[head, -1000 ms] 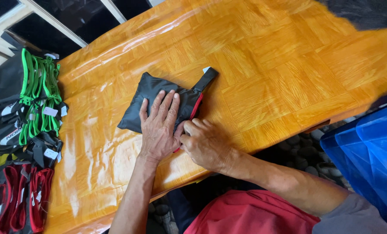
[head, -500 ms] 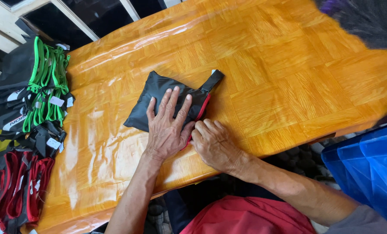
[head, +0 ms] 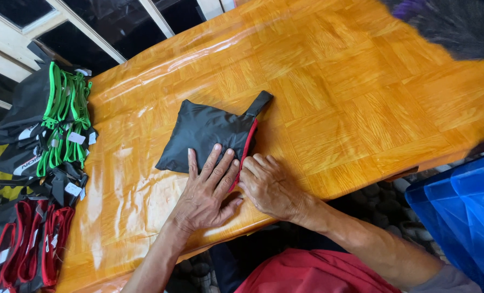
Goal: The person folds a black garment on a wooden table, then places it into a small black pouch with a red zipper. They zip the pouch closed, adjust the contents, and place the finished pouch into a grey bucket.
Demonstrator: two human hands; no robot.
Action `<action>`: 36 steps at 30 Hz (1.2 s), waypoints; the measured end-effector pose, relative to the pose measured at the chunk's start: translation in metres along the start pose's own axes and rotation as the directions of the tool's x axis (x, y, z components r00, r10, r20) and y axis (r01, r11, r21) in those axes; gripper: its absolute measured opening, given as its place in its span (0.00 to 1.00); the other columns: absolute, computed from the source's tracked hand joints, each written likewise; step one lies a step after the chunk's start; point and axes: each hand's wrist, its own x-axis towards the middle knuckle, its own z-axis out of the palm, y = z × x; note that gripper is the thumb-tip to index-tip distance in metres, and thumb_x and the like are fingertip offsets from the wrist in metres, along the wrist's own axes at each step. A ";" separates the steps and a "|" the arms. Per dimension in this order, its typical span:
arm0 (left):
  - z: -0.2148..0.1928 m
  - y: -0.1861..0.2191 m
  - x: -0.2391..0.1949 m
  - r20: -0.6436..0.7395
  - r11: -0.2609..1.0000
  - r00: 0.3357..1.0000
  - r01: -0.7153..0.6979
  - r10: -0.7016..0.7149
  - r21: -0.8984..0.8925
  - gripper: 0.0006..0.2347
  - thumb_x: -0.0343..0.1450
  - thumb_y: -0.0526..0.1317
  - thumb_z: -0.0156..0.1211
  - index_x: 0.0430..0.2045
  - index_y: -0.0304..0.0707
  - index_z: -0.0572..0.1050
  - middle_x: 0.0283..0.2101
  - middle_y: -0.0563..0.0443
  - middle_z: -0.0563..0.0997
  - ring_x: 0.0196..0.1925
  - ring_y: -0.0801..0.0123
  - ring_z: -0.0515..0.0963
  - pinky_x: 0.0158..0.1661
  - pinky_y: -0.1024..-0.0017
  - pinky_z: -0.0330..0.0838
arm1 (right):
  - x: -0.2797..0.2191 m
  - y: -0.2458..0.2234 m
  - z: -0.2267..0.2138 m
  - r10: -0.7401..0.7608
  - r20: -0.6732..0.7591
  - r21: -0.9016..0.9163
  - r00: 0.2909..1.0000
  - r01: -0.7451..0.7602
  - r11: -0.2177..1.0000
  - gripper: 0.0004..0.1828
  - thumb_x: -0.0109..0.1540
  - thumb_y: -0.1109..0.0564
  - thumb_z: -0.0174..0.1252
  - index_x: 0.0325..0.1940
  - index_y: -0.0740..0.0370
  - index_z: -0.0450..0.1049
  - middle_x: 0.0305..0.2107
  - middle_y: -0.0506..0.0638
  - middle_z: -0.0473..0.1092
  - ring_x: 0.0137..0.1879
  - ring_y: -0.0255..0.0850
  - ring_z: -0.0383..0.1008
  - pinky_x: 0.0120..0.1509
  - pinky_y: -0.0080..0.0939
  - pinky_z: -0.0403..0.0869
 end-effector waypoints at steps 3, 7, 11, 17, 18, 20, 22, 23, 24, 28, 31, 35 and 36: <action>-0.001 0.000 0.002 0.027 1.000 1.000 0.010 -0.011 0.025 0.31 0.70 0.52 0.55 0.67 0.33 0.63 0.73 0.35 0.61 0.77 0.41 0.55 0.67 0.29 0.37 | 0.000 0.001 -0.003 0.002 -0.013 0.064 1.000 -0.001 0.998 0.06 0.63 0.58 0.53 0.33 0.59 0.66 0.32 0.51 0.61 0.43 0.51 0.66 0.42 0.48 0.64; 0.006 0.001 0.000 0.021 0.996 1.000 0.008 -0.010 0.089 0.27 0.72 0.45 0.53 0.67 0.32 0.62 0.73 0.35 0.60 0.77 0.41 0.55 0.68 0.30 0.39 | 0.000 0.001 -0.003 -0.002 -0.065 0.095 0.998 0.008 0.995 0.06 0.63 0.59 0.54 0.32 0.59 0.65 0.31 0.51 0.60 0.41 0.51 0.65 0.42 0.47 0.64; 0.013 -0.003 -0.009 0.002 0.978 1.000 -0.022 0.023 0.207 0.27 0.71 0.36 0.47 0.68 0.32 0.61 0.73 0.34 0.60 0.76 0.40 0.57 0.68 0.30 0.44 | 0.003 -0.003 -0.008 0.014 -0.111 0.137 0.994 0.001 0.991 0.07 0.63 0.60 0.54 0.32 0.58 0.64 0.30 0.51 0.60 0.40 0.51 0.65 0.41 0.48 0.64; 0.019 -0.003 -0.012 -0.048 0.958 0.996 -0.059 0.075 0.281 0.23 0.71 0.35 0.44 0.65 0.30 0.64 0.71 0.32 0.64 0.73 0.36 0.62 0.65 0.27 0.50 | -0.001 -0.004 0.003 0.035 -0.157 -0.023 0.987 -0.039 0.999 0.08 0.62 0.58 0.56 0.31 0.57 0.64 0.31 0.50 0.60 0.40 0.49 0.65 0.41 0.47 0.64; 0.022 -0.003 -0.011 -0.059 0.956 0.996 -0.047 0.067 0.289 0.24 0.71 0.35 0.44 0.65 0.31 0.65 0.71 0.32 0.64 0.73 0.35 0.62 0.64 0.26 0.50 | -0.002 -0.004 0.003 0.041 -0.139 -0.108 0.989 -0.056 0.993 0.08 0.61 0.58 0.58 0.31 0.57 0.64 0.31 0.51 0.60 0.40 0.49 0.65 0.41 0.47 0.64; 0.024 -0.006 -0.008 -0.062 0.953 0.996 -0.044 0.066 0.298 0.24 0.71 0.35 0.45 0.65 0.31 0.65 0.70 0.33 0.65 0.73 0.35 0.62 0.64 0.26 0.51 | -0.001 -0.001 0.004 0.065 -0.148 -0.116 0.987 -0.083 0.990 0.08 0.61 0.58 0.58 0.31 0.57 0.65 0.31 0.51 0.60 0.39 0.49 0.66 0.41 0.47 0.65; 0.022 -0.005 -0.005 -0.067 0.951 0.996 -0.042 0.066 0.308 0.24 0.70 0.35 0.45 0.64 0.31 0.66 0.70 0.33 0.66 0.72 0.35 0.63 0.63 0.26 0.51 | -0.001 0.002 0.006 0.090 -0.158 -0.125 0.983 -0.110 0.986 0.08 0.61 0.58 0.58 0.31 0.57 0.65 0.31 0.51 0.61 0.39 0.48 0.66 0.40 0.47 0.65; 0.020 -0.004 -0.003 -0.075 0.952 0.995 -0.038 0.063 0.305 0.24 0.70 0.34 0.47 0.64 0.31 0.66 0.70 0.33 0.66 0.72 0.35 0.63 0.63 0.27 0.51 | -0.002 0.004 0.008 0.110 -0.144 -0.073 0.983 -0.121 0.990 0.08 0.61 0.59 0.59 0.32 0.58 0.66 0.31 0.51 0.61 0.40 0.49 0.67 0.40 0.47 0.66; 0.016 -0.003 -0.002 -0.079 0.953 0.995 -0.033 0.060 0.302 0.24 0.69 0.33 0.49 0.64 0.31 0.66 0.70 0.34 0.66 0.72 0.36 0.63 0.63 0.27 0.51 | -0.002 0.005 0.011 0.130 -0.130 -0.018 0.983 -0.134 0.991 0.08 0.61 0.59 0.59 0.32 0.59 0.66 0.31 0.52 0.62 0.40 0.50 0.67 0.40 0.48 0.67; 0.012 0.006 0.006 -0.227 0.981 0.972 -0.016 0.060 0.191 0.19 0.73 0.42 0.58 0.57 0.31 0.73 0.66 0.33 0.71 0.69 0.37 0.69 0.64 0.30 0.52 | 0.005 0.012 0.007 0.201 -0.115 0.203 0.973 -0.175 0.963 0.06 0.62 0.62 0.57 0.33 0.61 0.66 0.31 0.53 0.63 0.40 0.53 0.70 0.42 0.48 0.69; 0.014 0.009 0.009 -0.324 0.980 0.941 -0.034 0.096 0.194 0.07 0.71 0.37 0.64 0.36 0.34 0.75 0.59 0.32 0.77 0.63 0.37 0.76 0.61 0.28 0.60 | 0.008 0.007 0.000 0.173 -0.195 0.303 0.966 -0.108 0.947 0.09 0.62 0.64 0.57 0.30 0.60 0.65 0.31 0.52 0.63 0.40 0.52 0.70 0.42 0.45 0.70; 0.013 0.011 0.010 -0.411 0.987 0.909 -0.010 0.075 0.159 0.04 0.72 0.34 0.61 0.28 0.33 0.74 0.57 0.34 0.79 0.60 0.40 0.79 0.61 0.31 0.63 | 0.008 0.002 -0.004 0.144 -0.278 0.294 0.950 -0.058 0.954 0.09 0.63 0.63 0.59 0.30 0.60 0.67 0.35 0.52 0.66 0.42 0.50 0.72 0.46 0.44 0.72; 0.013 0.010 0.012 -0.444 0.991 0.893 -0.021 0.077 0.130 0.05 0.72 0.34 0.60 0.27 0.33 0.74 0.57 0.33 0.79 0.60 0.39 0.79 0.61 0.30 0.62 | 0.008 0.002 -0.006 0.145 -0.304 0.294 0.941 -0.051 0.954 0.09 0.63 0.63 0.59 0.30 0.60 0.67 0.37 0.52 0.67 0.43 0.49 0.72 0.47 0.43 0.73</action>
